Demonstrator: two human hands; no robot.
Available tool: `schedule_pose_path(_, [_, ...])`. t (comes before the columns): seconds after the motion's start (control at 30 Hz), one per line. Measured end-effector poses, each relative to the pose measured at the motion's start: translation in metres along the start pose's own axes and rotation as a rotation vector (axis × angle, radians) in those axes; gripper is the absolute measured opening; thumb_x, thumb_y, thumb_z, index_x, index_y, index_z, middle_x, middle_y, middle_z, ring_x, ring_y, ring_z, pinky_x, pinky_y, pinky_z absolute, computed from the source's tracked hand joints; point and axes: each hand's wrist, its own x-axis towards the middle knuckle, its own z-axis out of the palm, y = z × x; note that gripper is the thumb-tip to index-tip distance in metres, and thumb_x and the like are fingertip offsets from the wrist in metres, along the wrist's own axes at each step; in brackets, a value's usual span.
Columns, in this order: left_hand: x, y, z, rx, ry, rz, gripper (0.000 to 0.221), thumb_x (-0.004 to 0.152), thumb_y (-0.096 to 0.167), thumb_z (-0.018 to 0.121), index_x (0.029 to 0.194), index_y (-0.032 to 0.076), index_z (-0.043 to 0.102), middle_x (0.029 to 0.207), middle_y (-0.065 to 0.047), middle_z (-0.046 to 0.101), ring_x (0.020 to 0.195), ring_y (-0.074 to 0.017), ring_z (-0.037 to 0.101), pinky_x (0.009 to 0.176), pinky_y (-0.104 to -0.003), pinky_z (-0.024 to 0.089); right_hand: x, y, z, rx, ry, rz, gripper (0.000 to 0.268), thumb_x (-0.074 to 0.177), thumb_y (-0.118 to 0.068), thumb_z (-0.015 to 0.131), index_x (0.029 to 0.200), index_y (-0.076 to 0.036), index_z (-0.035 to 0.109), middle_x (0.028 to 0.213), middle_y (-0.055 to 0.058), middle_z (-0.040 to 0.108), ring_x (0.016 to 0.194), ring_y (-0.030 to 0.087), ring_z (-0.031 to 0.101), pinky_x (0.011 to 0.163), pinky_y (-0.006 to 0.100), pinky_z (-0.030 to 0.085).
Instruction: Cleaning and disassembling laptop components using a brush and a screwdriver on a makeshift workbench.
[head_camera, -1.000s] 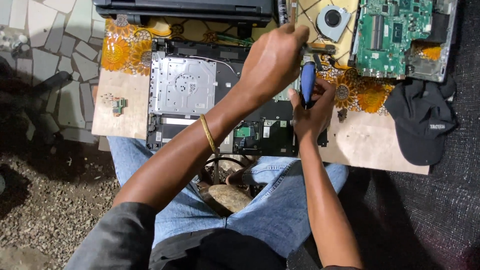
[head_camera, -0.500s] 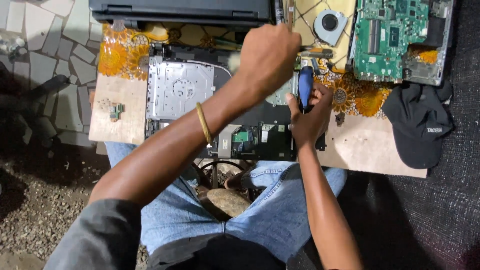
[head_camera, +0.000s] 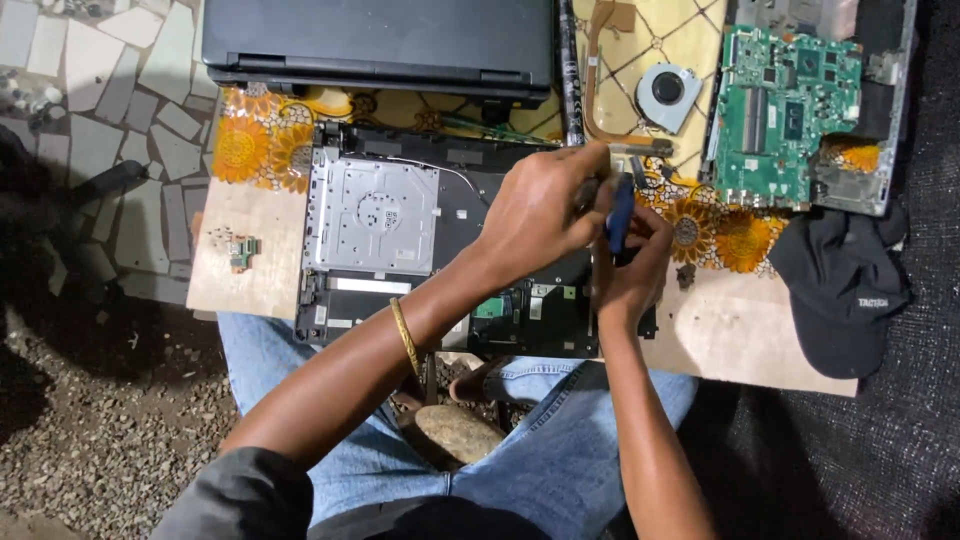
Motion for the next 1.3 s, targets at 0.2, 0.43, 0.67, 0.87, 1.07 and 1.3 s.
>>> schedule_pose_path(0.2, [-0.014,-0.022,0.004,-0.001,-0.007,-0.043,0.014,0.090,0.023,0.068,0.097,0.011,0.067,0.071,-0.015,0.066,0.067,-0.0476,0.071,0.058,-0.057,0.055,-0.001,-0.011,-0.007,0.051,-0.025,-0.030,0.051,0.102,-0.014,0.089,0.142,-0.018,0.059,0.123,0.007,0.065,0.111,0.032,0.068,0.102,0.058,0.050])
schedule_pose_path(0.43, [-0.010,-0.006,-0.014,-0.050,0.050,-0.027,0.009,0.103,0.018,0.065,0.106,0.011,0.068,0.077,-0.017,0.069,0.073,-0.0462,0.074,0.063,-0.054,0.061,-0.005,-0.002,-0.011,0.085,-0.080,-0.030,0.051,0.107,-0.022,0.085,0.149,-0.017,0.056,0.130,0.008,0.064,0.112,0.030,0.066,0.103,0.057,0.049])
schedule_pose_path(0.67, [-0.046,0.002,0.009,0.041,-0.055,-0.222,0.017,0.091,0.030,0.068,0.096,0.014,0.067,0.063,-0.014,0.064,0.061,-0.0457,0.071,0.058,-0.057,0.056,-0.003,0.019,0.001,0.084,-0.048,0.027,0.056,0.103,-0.035,0.086,0.150,-0.024,0.058,0.129,0.004,0.065,0.116,0.026,0.068,0.107,0.053,0.049])
schedule_pose_path(0.87, [-0.034,0.012,0.003,0.001,0.031,-0.105,0.010,0.102,0.018,0.062,0.108,0.011,0.067,0.074,-0.020,0.064,0.071,-0.0497,0.071,0.063,-0.055,0.060,-0.006,0.004,-0.006,0.082,-0.016,-0.021,0.049,0.103,-0.009,0.084,0.148,-0.012,0.063,0.115,0.014,0.068,0.108,0.040,0.070,0.103,0.059,0.051])
schedule_pose_path(1.07, [-0.040,0.018,-0.003,-0.048,-0.027,-0.257,0.013,0.087,0.027,0.068,0.087,0.015,0.064,0.057,-0.010,0.057,0.055,-0.0437,0.065,0.056,-0.050,0.054,0.001,0.023,0.006,0.142,-0.015,-0.045,0.052,0.099,-0.019,0.086,0.147,-0.018,0.065,0.125,0.007,0.067,0.108,0.025,0.069,0.107,0.047,0.052])
schedule_pose_path(1.3, [-0.049,0.014,0.002,-0.061,-0.059,-0.283,0.014,0.091,0.023,0.068,0.099,0.011,0.068,0.067,-0.018,0.070,0.068,-0.0516,0.073,0.066,-0.059,0.058,0.004,0.030,0.007,0.174,-0.013,0.015,0.050,0.102,-0.030,0.084,0.147,-0.019,0.066,0.124,0.007,0.068,0.109,0.023,0.071,0.108,0.049,0.051])
